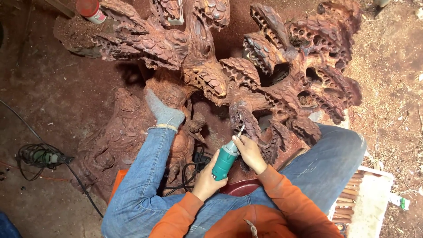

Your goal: Carving intricate details into a large wooden sculpture using a handheld rotary tool

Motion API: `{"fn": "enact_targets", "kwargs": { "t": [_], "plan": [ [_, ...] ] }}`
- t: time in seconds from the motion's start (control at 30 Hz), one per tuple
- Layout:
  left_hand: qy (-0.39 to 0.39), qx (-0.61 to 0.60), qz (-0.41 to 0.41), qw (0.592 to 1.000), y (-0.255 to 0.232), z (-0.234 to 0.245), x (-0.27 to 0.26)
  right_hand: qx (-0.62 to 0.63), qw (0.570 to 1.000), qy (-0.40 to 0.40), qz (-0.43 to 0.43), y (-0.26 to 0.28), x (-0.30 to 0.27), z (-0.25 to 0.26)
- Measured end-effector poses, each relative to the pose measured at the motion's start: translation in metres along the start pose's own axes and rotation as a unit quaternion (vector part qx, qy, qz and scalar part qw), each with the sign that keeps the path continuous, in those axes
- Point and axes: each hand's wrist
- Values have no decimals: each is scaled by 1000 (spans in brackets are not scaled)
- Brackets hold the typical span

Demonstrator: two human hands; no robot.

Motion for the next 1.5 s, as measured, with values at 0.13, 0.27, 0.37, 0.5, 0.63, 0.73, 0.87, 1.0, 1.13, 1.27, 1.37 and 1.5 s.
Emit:
{"fn": "enact_targets", "kwargs": {
  "t": [0.13, 0.27, 0.37, 0.5, 0.63, 0.73, 0.87, 1.0, 1.13, 1.27, 1.37, 1.5],
  "plan": [
    [-4, 38, 11, 999, 4, -5, 0, 1, 1000, 9, 0, -3, -1, 0],
    [-23, 27, -9, 999, 10, -15, -4, 15, 1000, 7, 8, -13, -4, -1],
    [-73, -59, -69, 993, -1, -9, -6, 65, 998, 3, 26, -12, 8, -5],
    [-31, -9, 11, 999, -12, -6, -6, 63, 998, 3, 11, -1, 11, -4],
    [-26, 3, 14, 1000, -11, -7, -6, 81, 997, 6, -2, 1, 9, -2],
    [-36, 15, 3, 999, -10, -7, -6, 68, 998, 8, -5, 3, 8, 0],
    [-27, 25, 11, 999, -7, -7, -4, 84, 996, 11, -7, -2, 8, 1],
    [-30, 17, -6, 999, -4, -8, -6, 59, 998, 20, 2, -10, 10, 2],
    [-26, 19, -6, 999, -6, -9, -10, 85, 995, 35, -32, -7, 5, 3],
    [-7, 27, 3, 1000, -3, -11, -12, 78, 996, 36, -21, -14, 0, 4],
    [3, 45, 24, 999, 0, -14, -11, 87, 995, 41, -22, -15, -1, 5],
    [-20, 43, 19, 999, 3, -14, -10, 46, 998, 34, -6, -8, 1, 3]
  ]
}}
Point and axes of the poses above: each hand's wrist, its own x-axis towards the middle knuckle, its own z-axis out of the back of the hand, y = z × x, and after that the axes turned 2 degrees about z, right-handed
